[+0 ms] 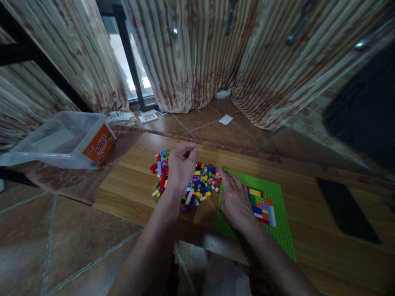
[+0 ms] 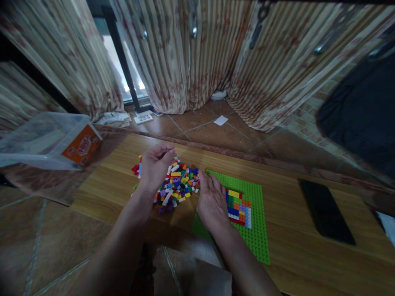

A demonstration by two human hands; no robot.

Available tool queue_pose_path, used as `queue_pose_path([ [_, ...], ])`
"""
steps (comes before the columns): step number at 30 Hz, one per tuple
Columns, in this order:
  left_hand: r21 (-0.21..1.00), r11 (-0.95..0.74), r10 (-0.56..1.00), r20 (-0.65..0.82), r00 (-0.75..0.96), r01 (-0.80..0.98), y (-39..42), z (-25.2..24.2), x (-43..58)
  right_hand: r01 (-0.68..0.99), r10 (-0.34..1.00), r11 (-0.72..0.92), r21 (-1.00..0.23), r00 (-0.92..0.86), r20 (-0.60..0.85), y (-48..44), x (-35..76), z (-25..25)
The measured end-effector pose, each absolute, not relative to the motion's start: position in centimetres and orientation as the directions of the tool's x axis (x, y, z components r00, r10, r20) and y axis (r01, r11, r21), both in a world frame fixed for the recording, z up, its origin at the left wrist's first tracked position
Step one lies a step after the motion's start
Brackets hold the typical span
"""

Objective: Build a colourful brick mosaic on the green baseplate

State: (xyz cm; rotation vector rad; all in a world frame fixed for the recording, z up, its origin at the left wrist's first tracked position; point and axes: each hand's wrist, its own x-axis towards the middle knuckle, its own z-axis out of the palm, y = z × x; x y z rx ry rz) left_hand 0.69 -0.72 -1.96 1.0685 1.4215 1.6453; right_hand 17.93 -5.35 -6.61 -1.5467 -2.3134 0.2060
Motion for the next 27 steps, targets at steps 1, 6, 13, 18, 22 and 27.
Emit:
queue_pose_path([
  [1, 0.989, -0.15, 0.899, 0.141, -0.414, 0.01, -0.72, -1.98, 0.65, 0.864, 0.918, 0.392, -0.315, -0.343, 0.201, -5.39, 17.92, -6.56],
  [6, 0.986, -0.168, 0.895, 0.157, -0.417, 0.01, -0.58, -2.13, 0.53, 0.834, 0.915, 0.403, -0.376, -0.359, 0.184, -5.61, 17.87, -6.42],
  [13, 0.988, -0.153, 0.898, 0.139, -0.418, 0.001, -0.61, -2.02, 0.51, 0.765, 0.9, 0.436, -0.473, -0.375, 0.224, -5.69, 18.07, -6.3],
  [18, 0.988, -0.154, 0.9, 0.147, -0.41, 0.016, -0.62, -2.03, 0.49, 0.839, 0.927, 0.364, -0.404, -0.282, 0.248, -5.64, 18.32, -6.19],
  [22, 0.988, -0.151, 0.9, 0.143, -0.412, 0.013, -0.57, -1.99, 0.6, 0.82, 0.915, 0.393, -0.417, -0.302, 0.269, -5.91, 17.99, -6.39],
  [27, 0.989, -0.146, 0.901, 0.136, -0.413, 0.009, -0.54, -2.02, 0.64, 0.759, 0.907, 0.419, -0.498, -0.334, 0.255, -6.08, 17.69, -6.4],
])
